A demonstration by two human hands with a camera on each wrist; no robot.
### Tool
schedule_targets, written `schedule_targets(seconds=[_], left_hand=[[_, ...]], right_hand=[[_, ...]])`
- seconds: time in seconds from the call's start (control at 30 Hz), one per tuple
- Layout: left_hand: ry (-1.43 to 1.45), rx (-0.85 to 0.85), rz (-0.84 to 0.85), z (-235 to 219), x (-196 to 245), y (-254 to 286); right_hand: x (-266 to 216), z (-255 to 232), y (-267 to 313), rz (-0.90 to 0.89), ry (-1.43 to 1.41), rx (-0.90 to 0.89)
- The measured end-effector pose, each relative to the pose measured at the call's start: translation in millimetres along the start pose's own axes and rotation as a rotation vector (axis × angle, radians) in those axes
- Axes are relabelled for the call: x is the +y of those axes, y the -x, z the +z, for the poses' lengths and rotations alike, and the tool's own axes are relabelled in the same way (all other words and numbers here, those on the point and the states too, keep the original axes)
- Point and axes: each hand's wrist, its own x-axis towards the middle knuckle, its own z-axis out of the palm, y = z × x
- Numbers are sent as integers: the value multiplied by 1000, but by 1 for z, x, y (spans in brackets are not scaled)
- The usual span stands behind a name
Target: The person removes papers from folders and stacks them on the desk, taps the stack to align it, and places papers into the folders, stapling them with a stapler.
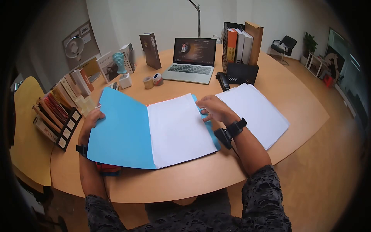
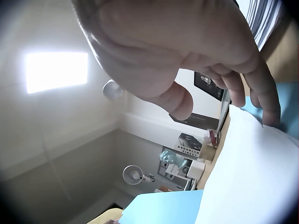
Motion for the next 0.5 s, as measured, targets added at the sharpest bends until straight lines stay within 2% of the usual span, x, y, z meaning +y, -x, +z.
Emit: schedule_targets(seconds=[0.07, 0.13, 0.2, 0.23, 0.3, 0.37, 0.5], left_hand=[[43, 52, -75, 3, 2, 2], [78, 15, -137, -1, 0, -1], [113, -22, -201, -2, -3, 0], [168, 14, -221, 0, 0, 1], [225, 52, -238, 3, 5, 2], [396, 26, -337, 4, 21, 2], [401, 29, -330, 1, 23, 4]], right_hand=[[3, 1, -5, -12, -7, 1], [3, 4, -5, -23, -13, 0], [0, 10, -1, 0, 20, 76], [0, 14, -1, -1, 22, 75], [1, 19, -1, -2, 86, 185], [5, 21, -6, 11, 168, 145], [-2, 18, 1, 16, 382, 48]])
